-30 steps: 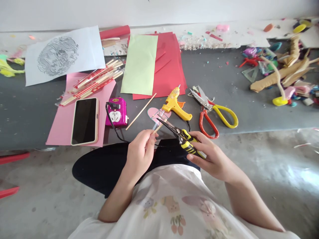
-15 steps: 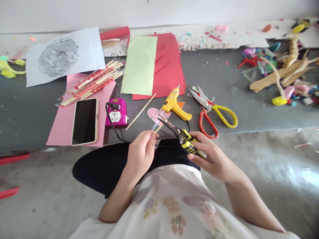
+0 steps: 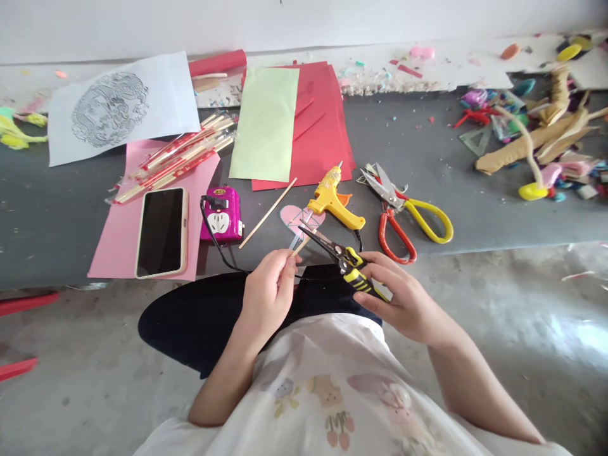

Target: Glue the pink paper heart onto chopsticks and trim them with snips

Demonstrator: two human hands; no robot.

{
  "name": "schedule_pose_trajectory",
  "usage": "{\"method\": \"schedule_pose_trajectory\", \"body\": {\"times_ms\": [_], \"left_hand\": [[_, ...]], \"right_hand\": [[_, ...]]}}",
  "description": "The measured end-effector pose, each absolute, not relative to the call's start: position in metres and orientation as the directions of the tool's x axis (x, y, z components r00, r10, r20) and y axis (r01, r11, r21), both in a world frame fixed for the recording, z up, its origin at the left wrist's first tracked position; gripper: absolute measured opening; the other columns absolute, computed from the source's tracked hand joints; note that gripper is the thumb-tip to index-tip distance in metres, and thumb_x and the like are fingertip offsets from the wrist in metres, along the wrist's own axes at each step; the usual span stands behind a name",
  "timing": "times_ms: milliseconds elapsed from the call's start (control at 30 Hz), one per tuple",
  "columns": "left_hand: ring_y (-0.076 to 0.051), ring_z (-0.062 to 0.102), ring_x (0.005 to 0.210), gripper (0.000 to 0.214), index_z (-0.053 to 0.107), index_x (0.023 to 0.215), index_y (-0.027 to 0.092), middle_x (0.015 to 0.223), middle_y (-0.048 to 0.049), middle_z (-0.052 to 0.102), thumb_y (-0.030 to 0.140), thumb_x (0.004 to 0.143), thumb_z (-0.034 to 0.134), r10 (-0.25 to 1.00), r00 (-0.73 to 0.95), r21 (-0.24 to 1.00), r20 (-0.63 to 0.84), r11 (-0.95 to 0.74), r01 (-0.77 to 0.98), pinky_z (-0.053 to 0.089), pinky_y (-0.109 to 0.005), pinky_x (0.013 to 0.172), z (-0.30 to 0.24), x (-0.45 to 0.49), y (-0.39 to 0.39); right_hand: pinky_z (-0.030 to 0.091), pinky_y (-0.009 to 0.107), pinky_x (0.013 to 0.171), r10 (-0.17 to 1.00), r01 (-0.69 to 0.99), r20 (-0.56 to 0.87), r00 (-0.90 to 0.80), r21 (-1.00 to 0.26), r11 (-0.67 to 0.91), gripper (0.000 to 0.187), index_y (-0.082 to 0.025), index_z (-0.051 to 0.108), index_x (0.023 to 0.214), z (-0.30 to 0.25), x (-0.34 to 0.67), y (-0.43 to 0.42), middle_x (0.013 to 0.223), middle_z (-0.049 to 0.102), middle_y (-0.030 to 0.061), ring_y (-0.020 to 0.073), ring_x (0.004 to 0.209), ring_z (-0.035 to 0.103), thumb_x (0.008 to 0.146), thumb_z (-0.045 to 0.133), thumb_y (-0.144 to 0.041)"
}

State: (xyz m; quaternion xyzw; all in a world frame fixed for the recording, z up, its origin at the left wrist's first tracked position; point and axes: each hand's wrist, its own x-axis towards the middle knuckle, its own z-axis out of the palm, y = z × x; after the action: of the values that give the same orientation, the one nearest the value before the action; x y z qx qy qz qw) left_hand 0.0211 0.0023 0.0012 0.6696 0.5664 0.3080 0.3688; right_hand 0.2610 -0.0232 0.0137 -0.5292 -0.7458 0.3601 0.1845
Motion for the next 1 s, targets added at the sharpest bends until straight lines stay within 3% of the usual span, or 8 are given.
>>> {"method": "schedule_pose_trajectory", "body": {"times_ms": [533, 1000], "left_hand": [[-0.010, 0.058, 0.076, 0.020, 0.058, 0.093, 0.020, 0.081, -0.0004, 0.061, 0.026, 0.096, 0.039, 0.982, 0.187, 0.844, 0.005, -0.105, 0.527, 0.045, -0.021, 0.071, 0.0030, 0.0258, 0.0008], [-0.010, 0.058, 0.076, 0.020, 0.059, 0.094, 0.020, 0.082, -0.0005, 0.062, 0.025, 0.096, 0.039, 0.976, 0.215, 0.839, 0.034, -0.145, 0.525, 0.045, -0.020, 0.072, 0.0041, 0.0217, -0.0006]], "right_hand": [[0.048, 0.039, 0.091, 0.896, 0.628, -0.121, -0.427, -0.753, 0.197, 0.009, -0.021, 0.053, 0.095, 0.0138, 0.2647, -0.0224, 0.124, 0.046, 0.0120, 0.0231, 0.107, 0.052, 0.091, 0.051, -0.029], [0.049, 0.036, 0.089, 0.879, 0.609, -0.127, -0.459, -0.766, 0.208, 0.009, -0.022, 0.053, 0.094, 0.0181, 0.2691, -0.0213, 0.123, 0.045, 0.0111, 0.0228, 0.106, 0.052, 0.089, 0.053, -0.029]]}}
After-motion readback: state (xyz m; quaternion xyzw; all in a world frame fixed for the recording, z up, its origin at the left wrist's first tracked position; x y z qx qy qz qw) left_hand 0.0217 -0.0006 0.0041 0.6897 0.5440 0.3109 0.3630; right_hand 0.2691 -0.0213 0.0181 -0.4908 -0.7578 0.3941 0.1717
